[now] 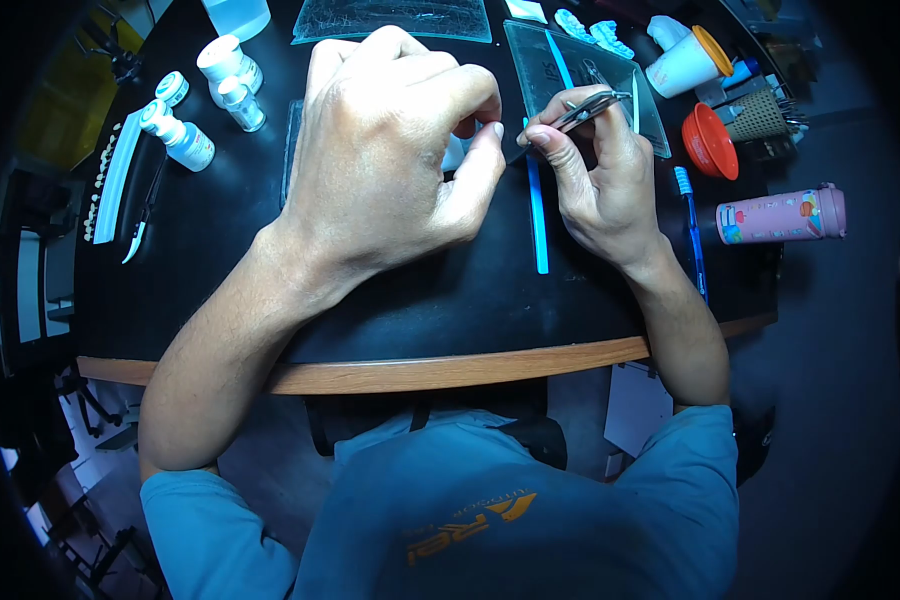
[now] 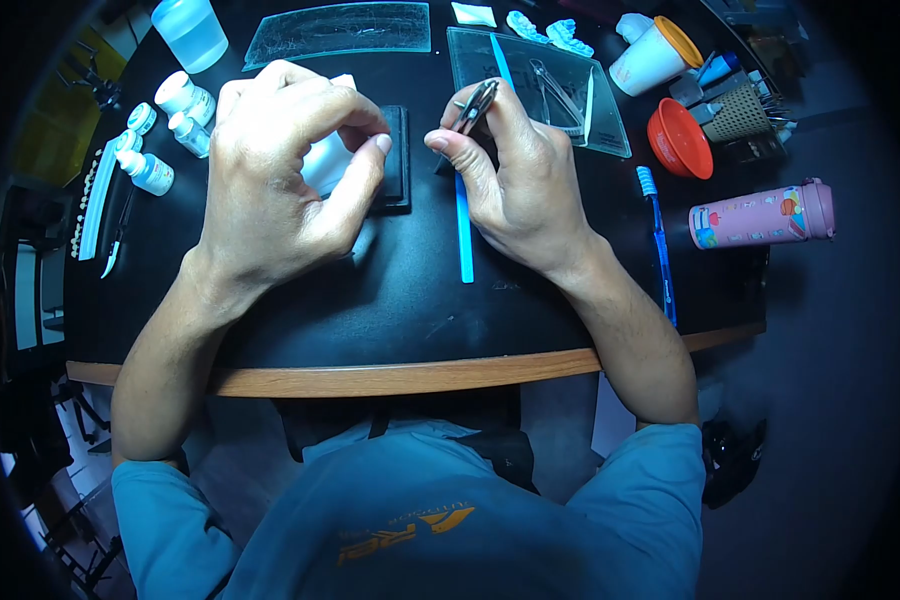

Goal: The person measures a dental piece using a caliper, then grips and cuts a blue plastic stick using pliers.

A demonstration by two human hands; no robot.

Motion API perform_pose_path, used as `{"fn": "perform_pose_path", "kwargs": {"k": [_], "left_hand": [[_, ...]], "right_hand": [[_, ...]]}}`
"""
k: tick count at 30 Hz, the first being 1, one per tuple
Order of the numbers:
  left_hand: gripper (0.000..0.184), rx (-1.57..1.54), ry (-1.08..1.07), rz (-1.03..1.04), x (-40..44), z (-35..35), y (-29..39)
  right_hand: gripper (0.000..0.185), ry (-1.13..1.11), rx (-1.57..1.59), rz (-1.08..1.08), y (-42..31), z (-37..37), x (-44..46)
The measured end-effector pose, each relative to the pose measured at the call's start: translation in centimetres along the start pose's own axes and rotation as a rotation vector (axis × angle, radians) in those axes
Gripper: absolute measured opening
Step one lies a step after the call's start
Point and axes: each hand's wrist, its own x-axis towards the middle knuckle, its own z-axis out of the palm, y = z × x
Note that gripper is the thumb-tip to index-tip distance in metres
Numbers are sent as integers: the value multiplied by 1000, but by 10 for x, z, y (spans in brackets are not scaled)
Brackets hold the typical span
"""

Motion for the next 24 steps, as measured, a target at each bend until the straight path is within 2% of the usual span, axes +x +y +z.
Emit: {"fn": "perform_pose_path", "kwargs": {"k": [9,12,16,19,24], "left_hand": [[7,-6,6,22,-1,2,-2],[7,-10,3,23,0,1,-2],[7,0,2,17,0,0,-1],[6,3,4,15,0,0,-1],[5,10,-7,6,0,0,-2]], "right_hand": [[17,25,0,-50,4,3,-1],[17,110,-3,-52,3,0,-1],[17,-2,-24,-18,3,-2,-4],[17,64,11,-47,3,0,-2],[17,41,-4,-41,4,0,-4]]}}
